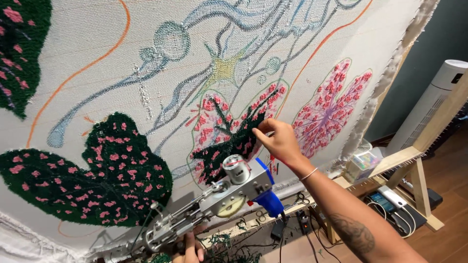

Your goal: Using a tufting gun to create a floral pattern on a rug canvas.

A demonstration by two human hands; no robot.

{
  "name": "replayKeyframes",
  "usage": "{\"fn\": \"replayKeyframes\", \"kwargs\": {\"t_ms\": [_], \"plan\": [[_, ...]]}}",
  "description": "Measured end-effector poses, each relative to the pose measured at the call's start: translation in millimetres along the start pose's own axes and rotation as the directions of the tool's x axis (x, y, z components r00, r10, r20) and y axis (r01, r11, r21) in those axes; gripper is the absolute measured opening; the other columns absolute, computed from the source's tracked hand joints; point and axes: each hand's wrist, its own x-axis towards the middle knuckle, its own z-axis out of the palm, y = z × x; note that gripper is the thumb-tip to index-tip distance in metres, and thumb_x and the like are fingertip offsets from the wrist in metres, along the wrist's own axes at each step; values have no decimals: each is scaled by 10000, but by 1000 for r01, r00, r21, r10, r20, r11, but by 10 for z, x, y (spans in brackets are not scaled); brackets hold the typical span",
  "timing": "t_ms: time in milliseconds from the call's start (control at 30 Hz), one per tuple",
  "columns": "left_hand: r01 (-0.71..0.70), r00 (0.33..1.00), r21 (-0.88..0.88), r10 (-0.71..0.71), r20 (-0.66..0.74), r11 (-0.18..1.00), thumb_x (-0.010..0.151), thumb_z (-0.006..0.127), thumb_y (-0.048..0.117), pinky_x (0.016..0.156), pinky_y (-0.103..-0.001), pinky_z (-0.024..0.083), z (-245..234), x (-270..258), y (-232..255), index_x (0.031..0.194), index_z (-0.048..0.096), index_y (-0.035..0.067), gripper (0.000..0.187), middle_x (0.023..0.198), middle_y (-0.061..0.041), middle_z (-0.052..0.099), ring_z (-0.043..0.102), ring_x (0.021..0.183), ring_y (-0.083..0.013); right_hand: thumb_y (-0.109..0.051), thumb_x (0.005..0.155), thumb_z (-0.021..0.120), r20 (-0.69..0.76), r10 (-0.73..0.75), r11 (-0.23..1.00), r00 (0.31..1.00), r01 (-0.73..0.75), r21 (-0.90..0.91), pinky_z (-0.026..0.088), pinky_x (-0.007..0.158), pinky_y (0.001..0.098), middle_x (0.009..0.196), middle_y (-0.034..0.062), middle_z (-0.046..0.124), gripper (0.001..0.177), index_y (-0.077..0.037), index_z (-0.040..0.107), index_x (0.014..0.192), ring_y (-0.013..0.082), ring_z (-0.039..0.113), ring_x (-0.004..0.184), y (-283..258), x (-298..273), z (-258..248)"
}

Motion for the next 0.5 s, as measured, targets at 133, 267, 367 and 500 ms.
{"fn": "replayKeyframes", "kwargs": {"t_ms": [133,267,367,500], "plan": [[180,983,276,-179,-30,944,1039,456,272,326,-311,356,-398,310,-460,1205,635,3,364,986,-170,796,438,344,-135,-193,901,746,-60,-32,996,998,27,-80,577,707,312,869,108,755,193,-2,727,916,202,746,764,-27,-8,60],[258,964,296,-266,-11,920,1056,418,371,339,-348,449,-819,585,-988,1162,640,-35,474,941,-188,776,523,361,-166,-137,874,732,-99,-152,987,983,146,-65,546,738,326,879,113,721,155,7,676,870,217,726,812,107,-118,70],[247,967,227,-256,10,942,1056,410,394,346,-353,478,-952,667,-1158,1161,640,-39,502,902,-209,762,542,370,-171,-123,872,730,-125,-218,975,968,222,19,565,783,293,878,96,723,139,-5,657,861,200,729,822,157,-79,58],[243,965,180,-257,58,953,1033,426,374,351,-366,488,-1126,555,-1284,1201,592,-34,472,941,-163,772,559,397,-169,-137,871,756,-138,-168,983,976,176,47,568,741,291,846,87,730,142,-16,681,877,186,722,774,66,-10,92]]}}
